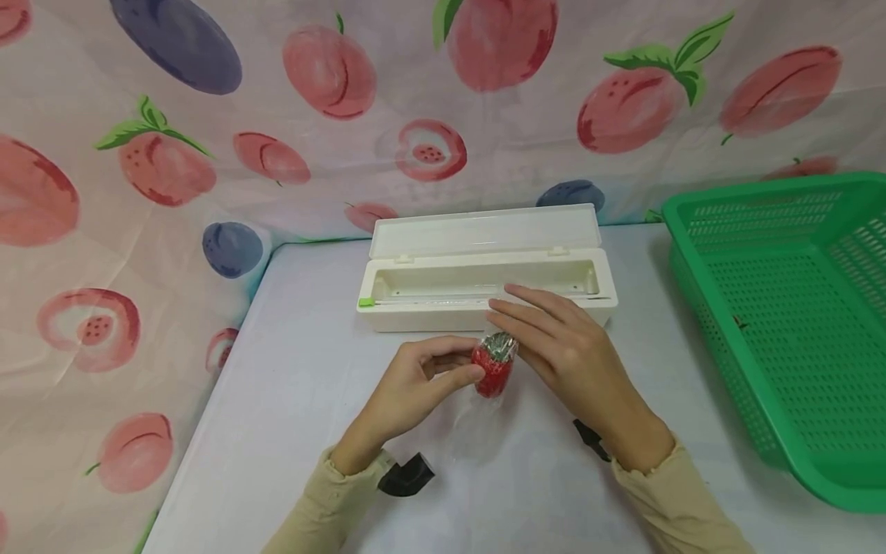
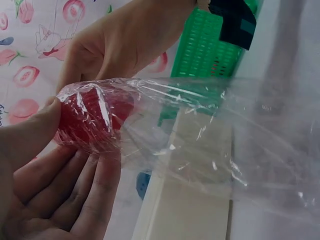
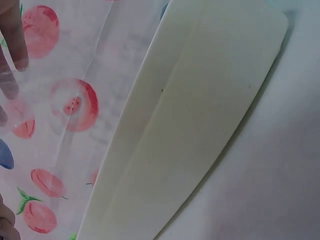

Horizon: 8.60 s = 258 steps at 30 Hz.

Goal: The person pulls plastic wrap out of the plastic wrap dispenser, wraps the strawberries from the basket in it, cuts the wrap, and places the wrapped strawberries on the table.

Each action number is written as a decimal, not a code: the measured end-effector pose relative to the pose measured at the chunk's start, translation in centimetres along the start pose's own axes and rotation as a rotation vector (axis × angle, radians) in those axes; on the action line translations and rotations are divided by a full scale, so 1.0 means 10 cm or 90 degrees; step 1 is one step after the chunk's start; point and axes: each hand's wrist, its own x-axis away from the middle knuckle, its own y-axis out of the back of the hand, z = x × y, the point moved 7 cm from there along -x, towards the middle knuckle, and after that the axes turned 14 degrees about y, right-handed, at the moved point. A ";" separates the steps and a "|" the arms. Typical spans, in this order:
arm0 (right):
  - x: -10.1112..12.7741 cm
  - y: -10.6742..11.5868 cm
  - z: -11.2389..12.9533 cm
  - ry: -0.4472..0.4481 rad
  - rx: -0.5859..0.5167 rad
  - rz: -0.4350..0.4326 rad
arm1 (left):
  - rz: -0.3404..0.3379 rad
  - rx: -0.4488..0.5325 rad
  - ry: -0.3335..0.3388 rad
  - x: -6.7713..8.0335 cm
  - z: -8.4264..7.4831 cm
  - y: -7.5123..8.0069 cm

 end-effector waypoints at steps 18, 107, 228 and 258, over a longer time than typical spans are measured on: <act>0.17 -0.18 -0.15 -0.287 -0.267 -0.061 | 0.002 0.071 -0.060 0.03 -0.08 0.04; 0.27 -0.51 -0.09 -0.423 -0.386 0.095 | -0.129 0.178 -0.003 -0.01 0.04 0.23; 0.38 -0.59 -0.19 -0.392 -0.424 0.064 | -0.082 0.032 -0.037 -0.05 0.07 0.11; 0.45 -0.60 -0.28 -0.461 -0.350 0.074 | -0.033 0.118 0.057 -0.03 0.10 0.13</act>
